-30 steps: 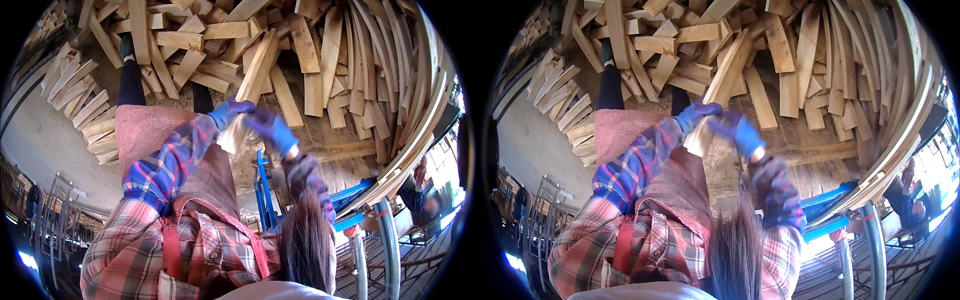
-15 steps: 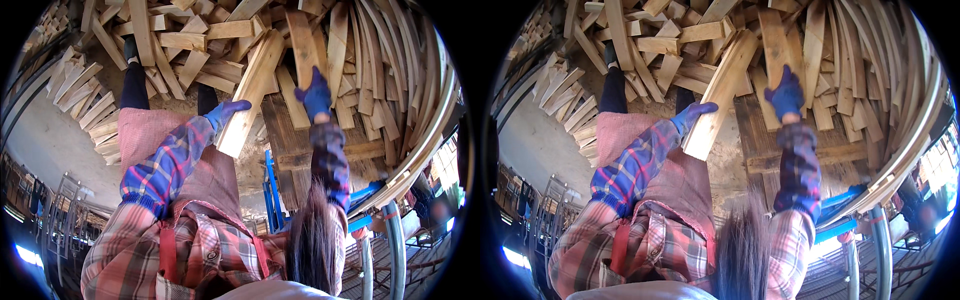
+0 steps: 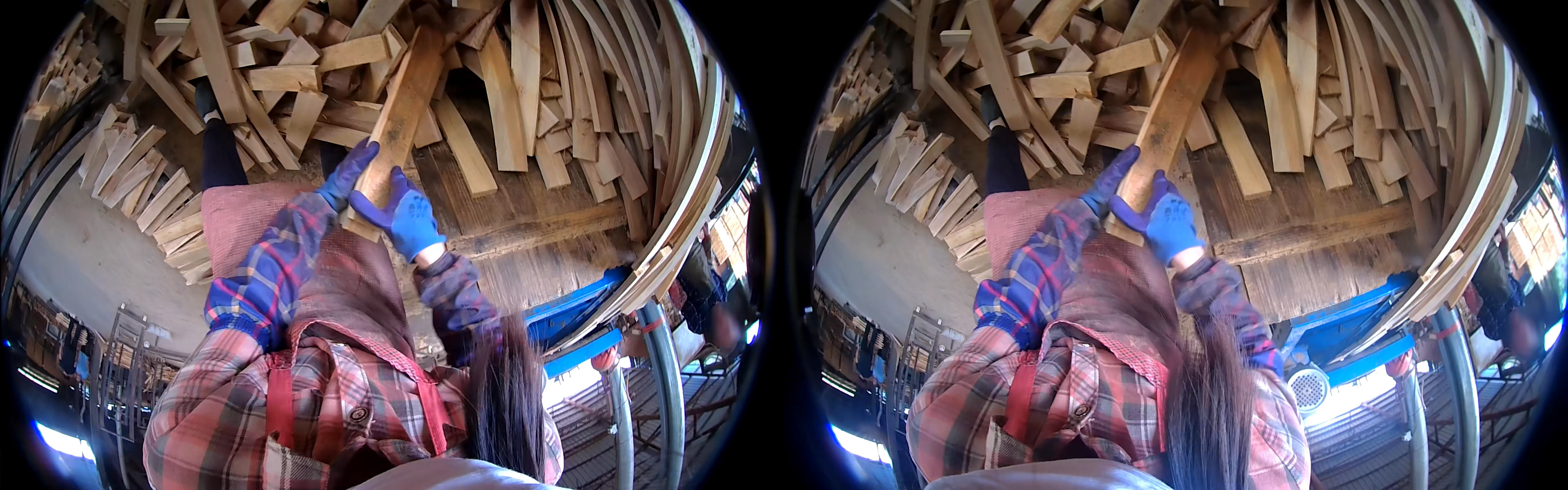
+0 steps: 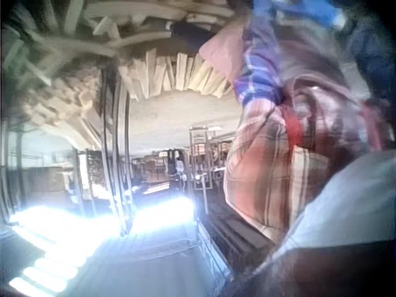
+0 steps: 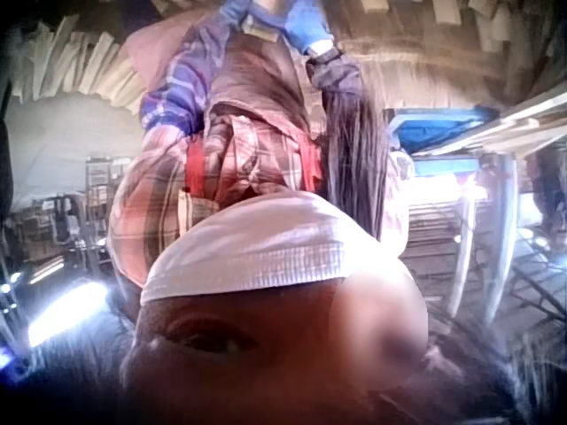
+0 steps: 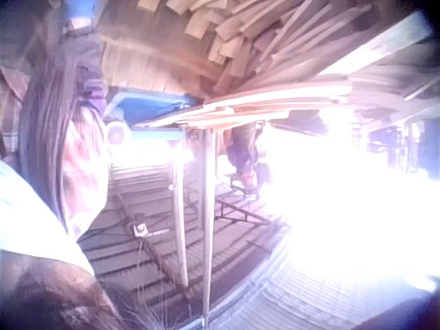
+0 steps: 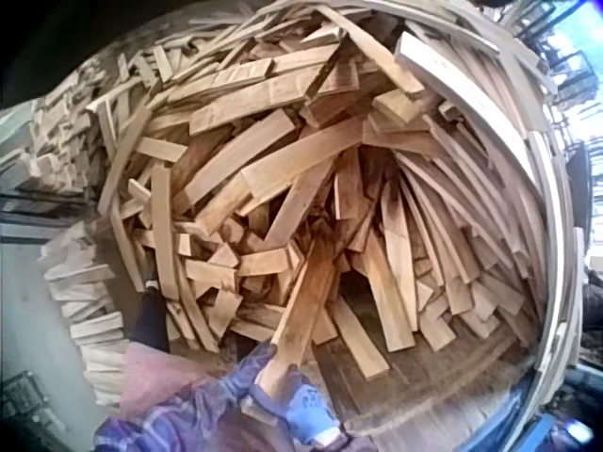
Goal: The person walks through a workshop and picks up a wooden plank, placing it into a machine. They then walk to a large pile of cut wood pieces and repeatedly pick up individual planks, inspect them, and stack them neatly on a metal rack.
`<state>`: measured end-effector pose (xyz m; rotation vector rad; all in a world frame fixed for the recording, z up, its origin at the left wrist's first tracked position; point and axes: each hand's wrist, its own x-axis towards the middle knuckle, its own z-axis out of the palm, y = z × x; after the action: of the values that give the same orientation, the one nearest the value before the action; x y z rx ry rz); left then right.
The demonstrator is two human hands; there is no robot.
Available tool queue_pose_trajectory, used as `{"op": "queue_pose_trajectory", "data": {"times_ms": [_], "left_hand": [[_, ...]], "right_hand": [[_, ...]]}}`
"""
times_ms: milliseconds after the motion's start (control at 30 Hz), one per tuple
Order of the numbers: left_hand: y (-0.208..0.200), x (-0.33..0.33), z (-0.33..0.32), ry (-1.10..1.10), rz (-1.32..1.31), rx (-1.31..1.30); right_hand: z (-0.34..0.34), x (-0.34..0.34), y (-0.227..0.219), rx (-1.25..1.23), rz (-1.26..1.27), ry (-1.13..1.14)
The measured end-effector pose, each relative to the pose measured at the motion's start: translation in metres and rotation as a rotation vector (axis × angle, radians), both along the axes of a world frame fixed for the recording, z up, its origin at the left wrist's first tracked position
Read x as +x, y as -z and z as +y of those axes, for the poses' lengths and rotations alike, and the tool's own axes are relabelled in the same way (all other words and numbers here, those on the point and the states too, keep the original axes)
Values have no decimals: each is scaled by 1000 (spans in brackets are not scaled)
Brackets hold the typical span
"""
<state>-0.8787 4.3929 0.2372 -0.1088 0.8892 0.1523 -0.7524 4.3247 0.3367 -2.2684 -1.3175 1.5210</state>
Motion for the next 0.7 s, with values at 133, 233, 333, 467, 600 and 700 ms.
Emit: {"op": "queue_pose_trajectory", "data": {"times_ms": [133,233,333,467,600,700], "left_hand": [[-27,11,44,203,-19,329],[-1,12,28,367,57,400],[-6,14,38,423,79,422],[-10,6,40,356,21,407],[-16,2,50,383,23,445],[-14,4,46,321,-1,419]], "right_hand": [[52,95,12,-91,-69,241],[11,181,97,-107,-995,-249],[-26,219,136,-214,-1233,-529],[1,211,78,-245,-1100,-528],[34,183,-57,-349,-837,-451],[-5,168,-117,-186,-450,-52]]}}
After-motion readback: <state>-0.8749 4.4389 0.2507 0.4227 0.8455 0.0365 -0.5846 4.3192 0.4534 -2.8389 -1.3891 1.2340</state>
